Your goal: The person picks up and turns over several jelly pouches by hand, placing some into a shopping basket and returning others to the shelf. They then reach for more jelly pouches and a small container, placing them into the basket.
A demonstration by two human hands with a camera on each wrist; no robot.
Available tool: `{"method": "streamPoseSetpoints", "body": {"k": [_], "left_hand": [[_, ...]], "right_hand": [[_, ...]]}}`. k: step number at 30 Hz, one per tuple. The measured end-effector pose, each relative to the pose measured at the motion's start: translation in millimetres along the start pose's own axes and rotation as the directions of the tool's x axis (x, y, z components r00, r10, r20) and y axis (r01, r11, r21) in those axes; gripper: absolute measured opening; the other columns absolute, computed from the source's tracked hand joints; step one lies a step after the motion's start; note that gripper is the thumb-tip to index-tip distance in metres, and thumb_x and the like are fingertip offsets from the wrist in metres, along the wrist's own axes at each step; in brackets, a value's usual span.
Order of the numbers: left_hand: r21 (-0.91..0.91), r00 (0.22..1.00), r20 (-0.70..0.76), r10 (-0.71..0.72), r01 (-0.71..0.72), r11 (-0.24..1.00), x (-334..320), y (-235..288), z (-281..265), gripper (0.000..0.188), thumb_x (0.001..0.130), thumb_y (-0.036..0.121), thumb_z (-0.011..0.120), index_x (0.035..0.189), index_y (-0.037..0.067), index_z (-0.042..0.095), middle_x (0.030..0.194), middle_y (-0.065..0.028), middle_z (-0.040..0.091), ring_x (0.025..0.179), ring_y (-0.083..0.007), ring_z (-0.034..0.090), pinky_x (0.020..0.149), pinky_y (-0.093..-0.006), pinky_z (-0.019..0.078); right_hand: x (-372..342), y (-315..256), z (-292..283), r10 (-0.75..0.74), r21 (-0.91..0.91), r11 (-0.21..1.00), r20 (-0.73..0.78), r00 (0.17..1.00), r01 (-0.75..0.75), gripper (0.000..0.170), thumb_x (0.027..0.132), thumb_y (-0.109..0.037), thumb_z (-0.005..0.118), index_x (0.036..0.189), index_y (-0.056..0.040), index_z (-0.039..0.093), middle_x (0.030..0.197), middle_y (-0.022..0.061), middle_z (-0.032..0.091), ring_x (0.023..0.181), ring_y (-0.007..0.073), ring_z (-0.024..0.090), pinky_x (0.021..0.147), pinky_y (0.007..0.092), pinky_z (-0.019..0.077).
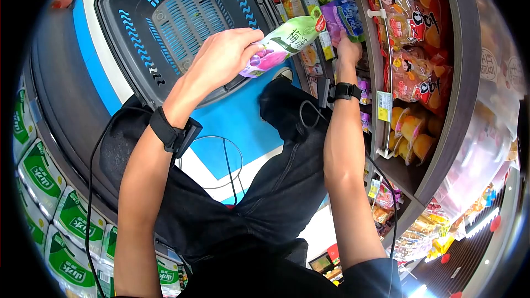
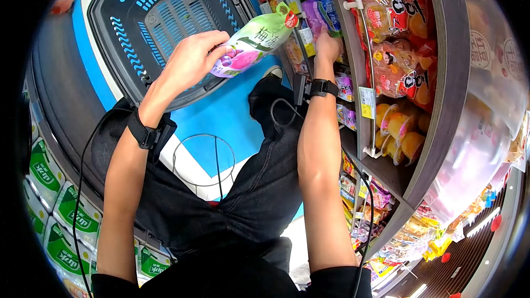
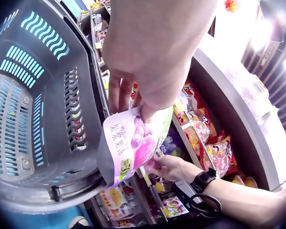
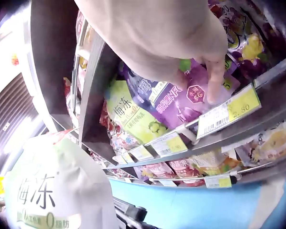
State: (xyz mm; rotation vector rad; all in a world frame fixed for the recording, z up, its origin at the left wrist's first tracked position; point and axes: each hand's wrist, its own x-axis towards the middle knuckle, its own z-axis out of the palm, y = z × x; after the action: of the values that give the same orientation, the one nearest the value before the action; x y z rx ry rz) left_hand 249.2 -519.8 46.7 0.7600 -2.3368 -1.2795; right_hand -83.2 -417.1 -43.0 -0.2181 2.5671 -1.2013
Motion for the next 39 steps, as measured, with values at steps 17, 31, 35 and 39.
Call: {"method": "streamPoseSetpoints", "body": {"k": [17, 31, 35, 39], "left_hand": [[0.017, 1.0, -0.005, -0.005, 0.005, 1.0, 1.0, -0.7, 2.6, 0.018, 0.089, 0.016, 0.059, 0.098, 0.0, 0.061, 0.091, -0.0167, 0.062, 0.084, -0.037, 0.06, 0.073, -0.0414, 0.0479], [0.017, 1.0, -0.019, 0.021, -0.021, 1.0, 0.0, -2.3, 2.5, 0.018, 0.089, 0.016, 0.059, 0.098, 0.001, 0.061, 0.09, -0.0159, 0.062, 0.083, -0.0368, 0.06, 0.072, -0.0422, 0.048], [0.039, 1.0, -0.002, 0.029, -0.029, 0.999, 1.0, -2.4, 1.1, 0.018, 0.089, 0.016, 0.059, 0.098, 0.001, 0.061, 0.092, -0.0158, 0.063, 0.083, -0.0365, 0.06, 0.072, -0.0418, 0.0485], [0.035, 1.0, 0.006, 0.025, -0.025, 0.999, 0.4, -2.6, 0.2, 0.018, 0.089, 0.015, 0.059, 0.099, 0.001, 0.062, 0.093, -0.0155, 0.063, 0.083, -0.0362, 0.06, 0.072, -0.0413, 0.0489]], "right_hand": [[-22.2, -30.2, -9.9, -0.143, -0.739, 0.672, -0.064, 0.988, 0.049, 0.051, 0.089, -0.046, 0.057, 0.105, 0.0013, 0.065, 0.108, 0.0229, 0.065, 0.102, 0.0381, 0.062, 0.089, 0.0459, 0.0484], [42.5, 39.7, -0.6, -0.067, -0.683, 0.73, -0.104, 0.992, -0.022, 0.047, 0.087, -0.045, 0.058, 0.088, 0.001, 0.07, 0.089, 0.0204, 0.07, 0.088, 0.0321, 0.068, 0.079, 0.0392, 0.0526], [-7.6, -30.7, -19.1, 0.175, -0.581, 0.808, 0.082, 0.981, -0.095, 0.049, 0.086, -0.044, 0.055, 0.087, 0.0028, 0.069, 0.078, 0.0162, 0.07, 0.074, 0.0267, 0.069, 0.07, 0.0364, 0.0519], [-35.8, -65.7, -27.9, 0.063, -0.604, 0.789, 0.26, 0.963, 0.111, 0.05, 0.088, -0.044, 0.049, 0.084, 0.0012, 0.07, 0.069, 0.0107, 0.069, 0.058, 0.0223, 0.066, 0.063, 0.0359, 0.0507]]}}
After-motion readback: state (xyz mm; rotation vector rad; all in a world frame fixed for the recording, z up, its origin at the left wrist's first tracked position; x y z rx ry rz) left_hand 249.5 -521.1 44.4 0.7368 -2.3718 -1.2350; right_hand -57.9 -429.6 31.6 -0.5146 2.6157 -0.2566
